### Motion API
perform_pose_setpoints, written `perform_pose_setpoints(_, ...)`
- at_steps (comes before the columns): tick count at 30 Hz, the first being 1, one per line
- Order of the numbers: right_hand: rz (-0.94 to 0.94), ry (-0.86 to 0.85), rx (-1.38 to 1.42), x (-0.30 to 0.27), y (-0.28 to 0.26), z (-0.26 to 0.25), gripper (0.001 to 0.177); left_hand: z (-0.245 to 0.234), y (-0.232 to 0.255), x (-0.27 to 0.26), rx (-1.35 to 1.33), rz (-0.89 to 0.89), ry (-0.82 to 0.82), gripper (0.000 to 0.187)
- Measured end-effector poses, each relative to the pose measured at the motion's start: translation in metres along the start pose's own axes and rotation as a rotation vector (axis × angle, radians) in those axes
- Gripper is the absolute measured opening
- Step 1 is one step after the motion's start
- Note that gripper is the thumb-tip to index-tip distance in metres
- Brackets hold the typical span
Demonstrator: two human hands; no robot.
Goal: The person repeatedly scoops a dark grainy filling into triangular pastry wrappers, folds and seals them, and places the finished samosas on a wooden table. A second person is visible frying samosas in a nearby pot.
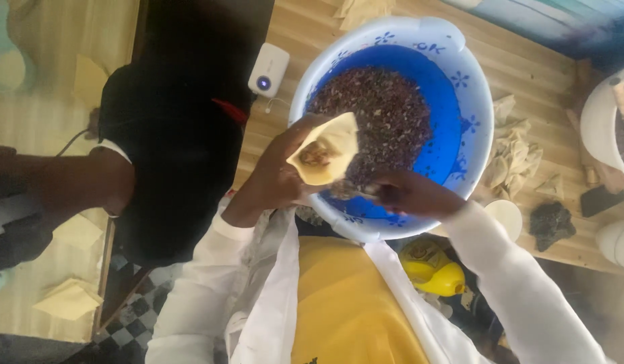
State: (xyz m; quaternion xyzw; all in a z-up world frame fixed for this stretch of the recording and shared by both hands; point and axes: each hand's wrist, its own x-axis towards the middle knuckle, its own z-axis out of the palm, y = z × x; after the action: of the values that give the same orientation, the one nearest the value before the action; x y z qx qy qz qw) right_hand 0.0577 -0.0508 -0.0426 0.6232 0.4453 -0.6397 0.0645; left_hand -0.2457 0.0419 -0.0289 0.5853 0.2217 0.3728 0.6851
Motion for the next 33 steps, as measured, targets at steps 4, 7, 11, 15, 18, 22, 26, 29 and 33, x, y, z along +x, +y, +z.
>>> perform_pose_setpoints(4, -0.317, 0.362, -0.014, -0.101, -0.053, -0.009, 0.025, 0.004, 0.003, 0.011, 0.277, -0.103, 0.036, 0.079)
perform_pose_setpoints(7, -0.716, 0.618, 0.256, -0.149, -0.086, 0.007, 0.027, 0.02, -0.003, 0.023, 0.181, -0.089, -0.032, 0.084)
perform_pose_setpoints(11, -0.669, 0.879, 0.055, -0.159, -0.103, 0.012, 0.026, 0.043, -0.005, 0.034, 0.134, -0.049, -0.131, 0.083)
perform_pose_setpoints(15, -0.584, 1.209, -0.347, -0.158, -0.114, 0.005, 0.033, 0.058, -0.004, 0.04, 0.088, 0.041, -0.255, 0.078)
perform_pose_setpoints(18, -0.624, 1.165, -0.405, -0.149, -0.113, 0.004, 0.041, 0.077, -0.009, 0.036, 0.115, 0.023, -0.304, 0.078)
perform_pose_setpoints(22, -0.721, 1.243, -0.289, -0.13, -0.1, 0.013, 0.033, 0.094, -0.01, 0.036, -0.039, -0.115, -0.23, 0.064)
perform_pose_setpoints(26, -0.772, 1.054, -0.127, -0.138, -0.082, 0.02, 0.039, 0.089, -0.011, 0.034, -0.031, -0.139, -0.16, 0.059)
perform_pose_setpoints(29, -0.816, 0.852, -0.139, -0.142, -0.074, 0.025, 0.045, 0.084, -0.011, 0.038, -0.078, -0.164, -0.147, 0.056)
perform_pose_setpoints(33, -0.648, 0.948, -0.231, -0.133, -0.083, 0.027, 0.051, 0.085, 0.001, 0.047, 0.135, -0.173, -0.183, 0.056)
